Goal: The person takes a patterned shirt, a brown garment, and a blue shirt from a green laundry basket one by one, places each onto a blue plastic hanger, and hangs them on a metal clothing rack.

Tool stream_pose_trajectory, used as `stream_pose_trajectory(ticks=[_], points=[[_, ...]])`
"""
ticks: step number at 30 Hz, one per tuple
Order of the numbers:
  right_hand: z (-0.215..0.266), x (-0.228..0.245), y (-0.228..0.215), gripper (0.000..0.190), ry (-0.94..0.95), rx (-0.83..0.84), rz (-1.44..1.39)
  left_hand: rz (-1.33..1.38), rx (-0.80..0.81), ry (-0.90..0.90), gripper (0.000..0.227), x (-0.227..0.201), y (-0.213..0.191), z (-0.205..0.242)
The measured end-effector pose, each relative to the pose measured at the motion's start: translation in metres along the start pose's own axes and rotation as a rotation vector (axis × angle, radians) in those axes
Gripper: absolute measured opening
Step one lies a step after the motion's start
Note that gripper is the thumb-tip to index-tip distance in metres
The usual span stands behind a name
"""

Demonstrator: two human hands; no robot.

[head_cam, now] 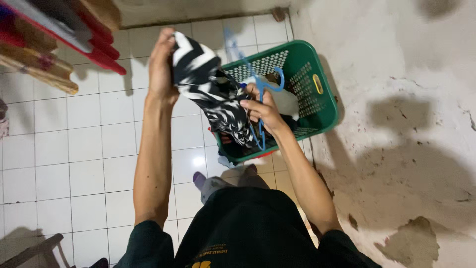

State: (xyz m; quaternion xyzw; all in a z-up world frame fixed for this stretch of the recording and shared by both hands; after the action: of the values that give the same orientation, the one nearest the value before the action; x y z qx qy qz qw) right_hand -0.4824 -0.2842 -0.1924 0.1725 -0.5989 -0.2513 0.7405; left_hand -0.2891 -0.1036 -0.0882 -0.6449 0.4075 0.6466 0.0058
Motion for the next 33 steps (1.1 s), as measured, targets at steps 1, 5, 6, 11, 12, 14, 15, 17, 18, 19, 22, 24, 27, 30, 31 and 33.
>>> stream_pose_trajectory(ticks=[1,5,6,11,12,14,15,17,18,19,22,24,27,30,31,33], points=[[0.000,0.009,0.017,0.023,0.003,0.015,0.000,-0.008,-0.010,0.036,0.018,-0.012,-0.012,0.003],[-0.013,0.026,0.092,0.027,-0.058,0.122,-0.019,-0.068,-0.024,0.135,0.014,-0.064,-0.053,0.017],[-0.017,0.028,0.111,0.028,-0.085,0.162,-0.026,-0.187,-0.008,0.156,0.019,-0.079,-0.061,0.022],[-0.046,0.017,0.193,0.023,-0.122,0.079,0.145,-0.686,0.178,0.197,0.025,-0.131,-0.087,0.050],[-0.052,0.010,0.206,0.023,-0.114,0.052,0.162,-0.773,0.231,0.192,0.024,-0.136,-0.093,0.058],[-0.061,-0.004,0.229,0.025,-0.136,0.056,0.154,-0.942,0.334,0.175,0.023,-0.145,-0.111,0.072],[-0.065,-0.012,0.238,0.026,-0.145,0.057,0.149,-0.915,0.258,0.269,0.018,-0.154,-0.123,0.073],[-0.072,-0.029,0.251,0.024,-0.174,0.043,0.220,-0.859,0.113,0.460,0.008,-0.174,-0.149,0.072],[-0.075,-0.036,0.256,0.024,-0.193,0.035,0.254,-0.802,0.066,0.506,0.006,-0.189,-0.161,0.076],[-0.079,-0.042,0.262,0.024,-0.274,0.035,0.375,-0.745,0.020,0.552,0.005,-0.206,-0.172,0.079],[-0.093,-0.056,0.284,0.026,-0.412,0.049,0.619,-0.433,0.018,0.549,0.013,-0.244,-0.187,0.085],[-0.092,-0.063,0.298,0.029,-0.352,0.074,0.623,-0.506,0.028,0.607,0.014,-0.257,-0.188,0.087],[-0.089,-0.070,0.310,0.026,-0.232,0.110,0.538,-0.438,0.013,0.591,0.012,-0.262,-0.189,0.087],[-0.101,-0.087,0.302,0.023,-0.146,0.064,0.535,-0.565,-0.033,0.541,0.012,-0.253,-0.195,0.088],[-0.103,-0.094,0.294,0.023,-0.162,0.030,0.587,-0.655,-0.054,0.526,0.012,-0.249,-0.198,0.089],[-0.111,-0.110,0.277,0.024,-0.194,-0.030,0.692,-0.546,0.025,0.530,0.011,-0.241,-0.202,0.091]])
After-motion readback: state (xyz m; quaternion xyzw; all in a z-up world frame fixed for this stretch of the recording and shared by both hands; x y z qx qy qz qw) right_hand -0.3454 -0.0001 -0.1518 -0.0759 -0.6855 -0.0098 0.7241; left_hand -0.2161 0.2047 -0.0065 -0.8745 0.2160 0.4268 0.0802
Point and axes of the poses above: each hand's wrist, its own z-axis away from the middle knuckle, its own y-axis out of the palm, x = y × z, the point moved 2 cm from there along -z, towards the middle knuckle, and after that the axes turned 9 degrees about y, right-handed, at the moved point
